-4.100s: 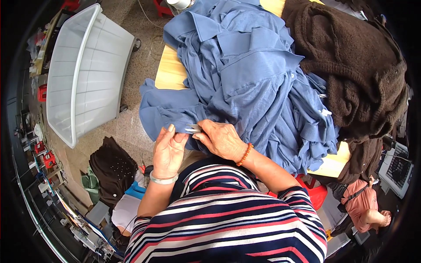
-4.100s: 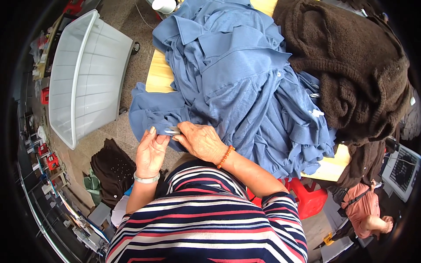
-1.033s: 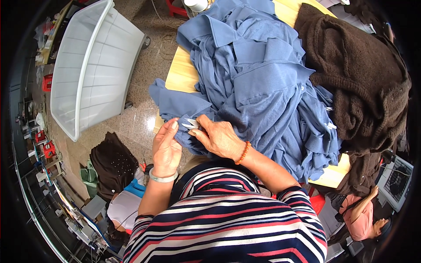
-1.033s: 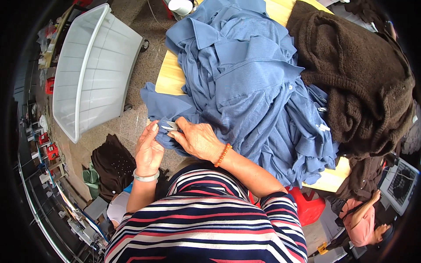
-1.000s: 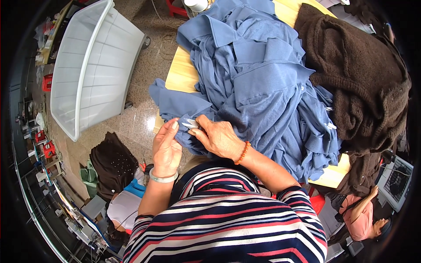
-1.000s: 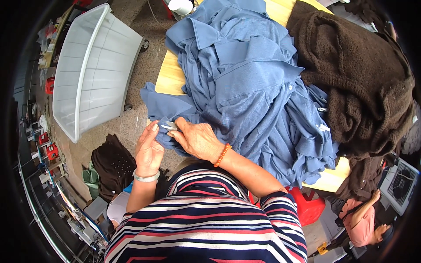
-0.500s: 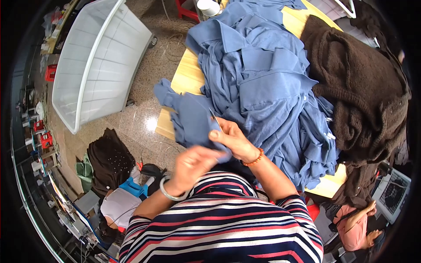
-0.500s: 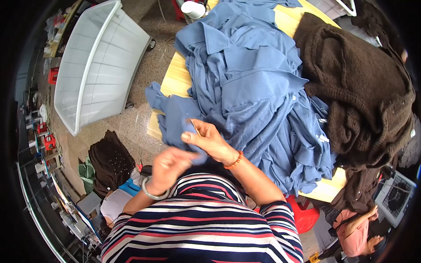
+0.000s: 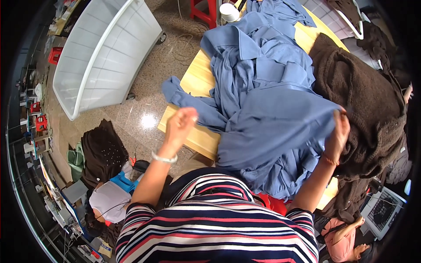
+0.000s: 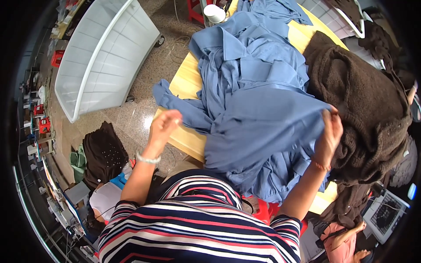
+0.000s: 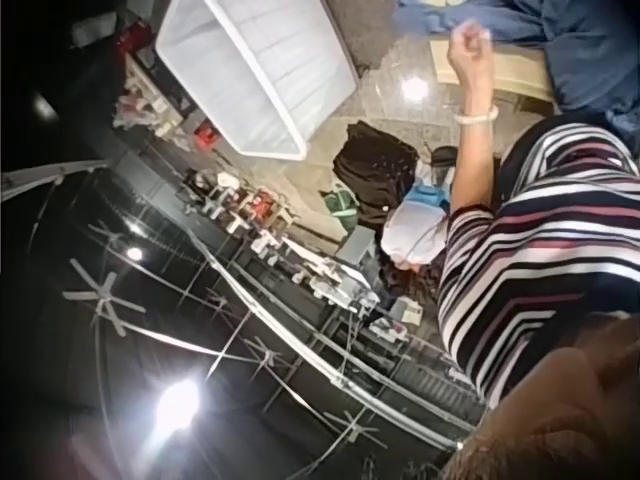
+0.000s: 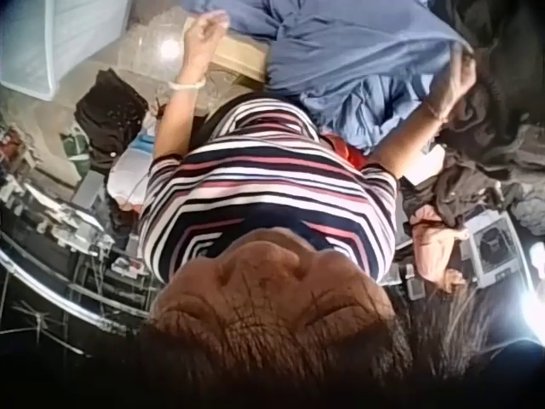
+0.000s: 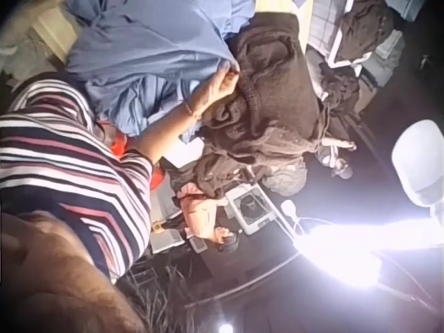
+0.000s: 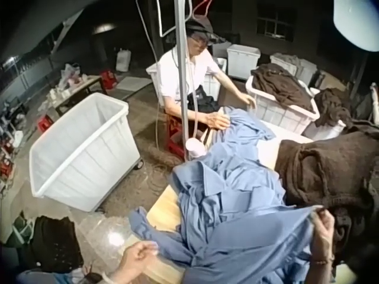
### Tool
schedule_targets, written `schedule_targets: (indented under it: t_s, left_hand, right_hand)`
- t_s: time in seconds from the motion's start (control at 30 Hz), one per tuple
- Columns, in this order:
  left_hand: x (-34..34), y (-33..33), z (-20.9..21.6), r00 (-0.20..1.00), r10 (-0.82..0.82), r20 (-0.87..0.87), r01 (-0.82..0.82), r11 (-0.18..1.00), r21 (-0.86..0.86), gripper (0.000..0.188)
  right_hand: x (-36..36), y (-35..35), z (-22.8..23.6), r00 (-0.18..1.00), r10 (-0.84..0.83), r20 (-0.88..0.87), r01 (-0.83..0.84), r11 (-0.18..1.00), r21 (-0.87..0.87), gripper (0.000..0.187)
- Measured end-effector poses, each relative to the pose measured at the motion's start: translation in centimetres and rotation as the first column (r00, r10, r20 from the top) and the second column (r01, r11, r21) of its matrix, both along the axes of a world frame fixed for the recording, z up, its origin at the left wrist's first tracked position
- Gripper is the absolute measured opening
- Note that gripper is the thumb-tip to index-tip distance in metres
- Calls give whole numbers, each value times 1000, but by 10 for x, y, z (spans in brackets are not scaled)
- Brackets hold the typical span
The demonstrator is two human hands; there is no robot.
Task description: Inspecting garments, attaching price tags or labels using a tagging tool, and trimming loose threads with scissors.
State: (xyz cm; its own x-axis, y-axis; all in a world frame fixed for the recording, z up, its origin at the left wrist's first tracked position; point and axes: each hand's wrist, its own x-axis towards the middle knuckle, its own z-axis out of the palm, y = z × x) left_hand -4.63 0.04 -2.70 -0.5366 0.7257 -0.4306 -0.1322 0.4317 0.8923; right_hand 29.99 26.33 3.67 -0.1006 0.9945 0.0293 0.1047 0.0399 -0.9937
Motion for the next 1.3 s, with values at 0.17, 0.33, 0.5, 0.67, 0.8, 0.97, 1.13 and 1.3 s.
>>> schedule_targets:
  t_s: [0.17, 0.33, 0.5, 0.67, 0.8, 0.97, 1.13, 1.3]
  left_hand:
    - [-62, 0, -96, 648, -56, -760, -125, 976, -178, 64]
    - [-111, -1, -116, 428, -244, -870, 59, 968, -243, 54]
    - [-95, -1, -48, 313, -236, -920, 159, 968, -194, 27]
    - [-60, -92, -11, 94, -490, -866, 344, 833, -434, 19]
    - [-56, -152, -52, 609, -688, -395, 427, 703, -569, 20]
    - [-31, -91, -50, 799, -163, -579, 6, 965, -263, 27]
    - [-25, -65, -65, 370, -458, -808, 327, 879, -348, 27]
    - [-21, -95, -67, 291, -501, -815, 383, 842, -381, 19]
  right_hand:
    - [40, 5, -68, 857, -162, 489, 98, 983, 153, 18]
    - [-69, -48, 4, 955, 8, 298, -110, 939, 326, 16]
    - [-137, -95, 0, 796, 432, 424, -526, 840, 131, 8]
    - [-181, -138, -43, 663, 632, 401, -687, 727, -10, 17]
    - [-213, -144, -78, 509, 656, 558, -730, 672, -123, 20]
    - [-253, -146, -115, 449, 616, 646, -738, 664, -121, 22]
    - [-259, -142, -159, 479, 622, 620, -757, 650, -67, 14]
    - [-243, -107, -165, 811, 551, -194, -552, 614, -564, 22]
